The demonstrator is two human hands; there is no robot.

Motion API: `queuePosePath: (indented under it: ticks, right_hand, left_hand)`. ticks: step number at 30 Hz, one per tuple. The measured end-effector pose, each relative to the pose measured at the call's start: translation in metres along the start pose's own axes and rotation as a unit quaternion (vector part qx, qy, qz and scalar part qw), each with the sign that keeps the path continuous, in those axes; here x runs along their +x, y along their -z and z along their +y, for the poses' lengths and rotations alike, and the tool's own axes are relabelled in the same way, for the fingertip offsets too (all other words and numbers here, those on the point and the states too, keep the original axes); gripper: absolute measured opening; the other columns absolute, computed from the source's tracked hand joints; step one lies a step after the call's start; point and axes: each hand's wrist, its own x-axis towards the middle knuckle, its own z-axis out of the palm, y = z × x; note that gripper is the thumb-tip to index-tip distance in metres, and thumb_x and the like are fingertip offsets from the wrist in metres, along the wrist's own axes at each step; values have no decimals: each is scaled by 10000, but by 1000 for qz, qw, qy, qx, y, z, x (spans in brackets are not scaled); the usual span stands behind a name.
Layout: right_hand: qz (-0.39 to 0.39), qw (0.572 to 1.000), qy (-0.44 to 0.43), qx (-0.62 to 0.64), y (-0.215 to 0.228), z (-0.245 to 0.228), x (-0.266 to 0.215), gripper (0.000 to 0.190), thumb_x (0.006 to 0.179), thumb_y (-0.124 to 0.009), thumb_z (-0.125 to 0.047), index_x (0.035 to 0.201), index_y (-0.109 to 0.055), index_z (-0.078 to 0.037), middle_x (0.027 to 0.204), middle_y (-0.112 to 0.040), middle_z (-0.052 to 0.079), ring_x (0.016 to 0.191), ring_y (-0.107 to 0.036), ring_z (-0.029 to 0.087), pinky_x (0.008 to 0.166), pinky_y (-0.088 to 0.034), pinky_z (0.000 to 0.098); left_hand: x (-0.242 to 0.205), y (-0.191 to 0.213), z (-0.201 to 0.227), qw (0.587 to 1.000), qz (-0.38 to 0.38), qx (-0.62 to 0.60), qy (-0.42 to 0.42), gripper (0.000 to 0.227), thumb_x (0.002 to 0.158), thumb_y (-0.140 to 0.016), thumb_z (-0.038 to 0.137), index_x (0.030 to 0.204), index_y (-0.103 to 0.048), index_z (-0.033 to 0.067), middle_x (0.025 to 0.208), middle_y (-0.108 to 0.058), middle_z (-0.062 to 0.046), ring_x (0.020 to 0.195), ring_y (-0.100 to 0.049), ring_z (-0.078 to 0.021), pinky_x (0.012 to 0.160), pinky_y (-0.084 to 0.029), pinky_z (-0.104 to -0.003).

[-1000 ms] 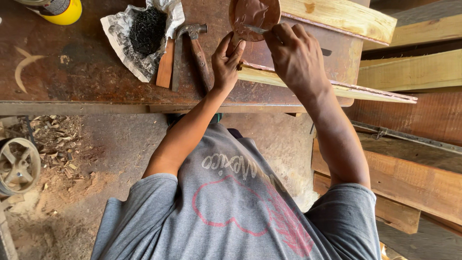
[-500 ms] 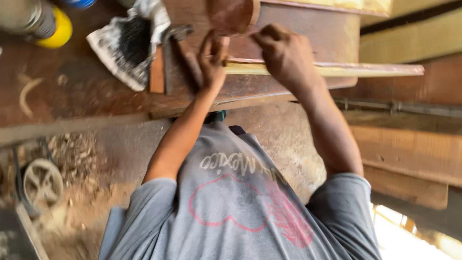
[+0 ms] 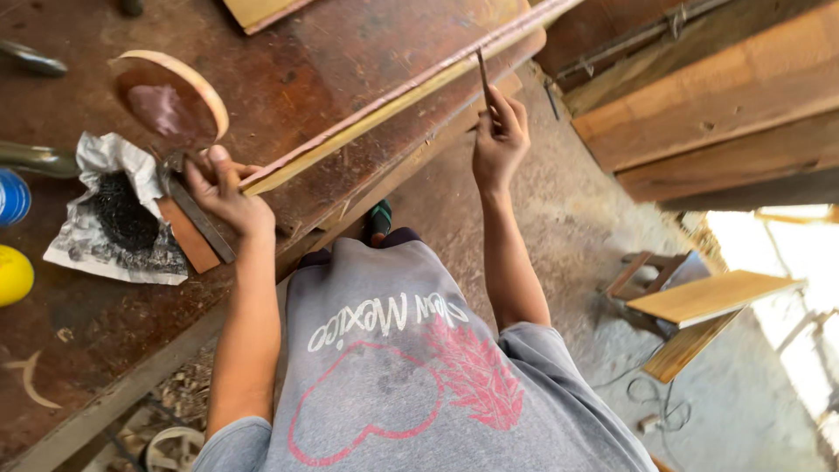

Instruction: The person applies pink wood glue to the edges of wooden planks using a small wooden spatula. They spread the glue along the length of the planks and then use a paintbrush to apply a clear liquid finish to the glued edges.

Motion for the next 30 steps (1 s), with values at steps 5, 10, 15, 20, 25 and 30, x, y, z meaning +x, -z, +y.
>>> queuePosePath:
  ticks: [5,10,15,20,25,30]
  right_hand:
    - [-5,999,-15,32,-21,27,-17,363,970,-658,101,1294,-700,-58,1297,-633,74,923,-698,108,730,-631,224]
    - [-32,997,39,-56,1,13,-21,336,942,-691,85,1236,-749,-68,1208,-670,59,877,-643,117,669,-539,218]
    - [-70,983,49,-164,24,7,24,300,966,-683,61,1239,-756,-39,1155,-708,72,819,-673,93,641,-559,190]
    - [-162,978,53,-124,29,-5,14,308,949,-678,66,1216,-760,-63,1119,-741,74,795,-690,78,663,-588,201]
    - [-95,995,-41,-8,-3,-3,-10,313,959,-672,63,1223,-761,-79,1209,-691,71,751,-605,93,605,-521,229]
    - [-105,994,-13,10,-15,-10,-44,296,968,-722,58,1237,-758,-59,1262,-618,64,963,-635,135,774,-575,245]
  left_hand:
    - [1,3,11,1000,-9,24,9,296,1100,-643,215,1301,-587,4,932,-639,-44,617,-590,-125,569,-579,-316]
    - [2,0,14,999,-16,41,-2,335,1122,-616,211,1391,-552,21,1001,-654,-46,635,-583,-123,595,-567,-313]
    - [1,7,9,999,-4,42,21,337,1127,-639,220,1375,-570,4,977,-659,-60,618,-542,-118,580,-551,-315]
    - [1,10,6,999,-7,45,16,352,1118,-637,234,1388,-565,20,1034,-683,-63,628,-560,-122,592,-564,-314]
    - [1,8,7,999,-11,31,19,341,1135,-646,209,1406,-566,19,1066,-671,-69,652,-551,-122,582,-565,-308]
    - [0,10,8,999,0,41,34,354,1120,-629,208,1410,-548,23,1115,-684,-73,634,-580,-128,567,-562,-319]
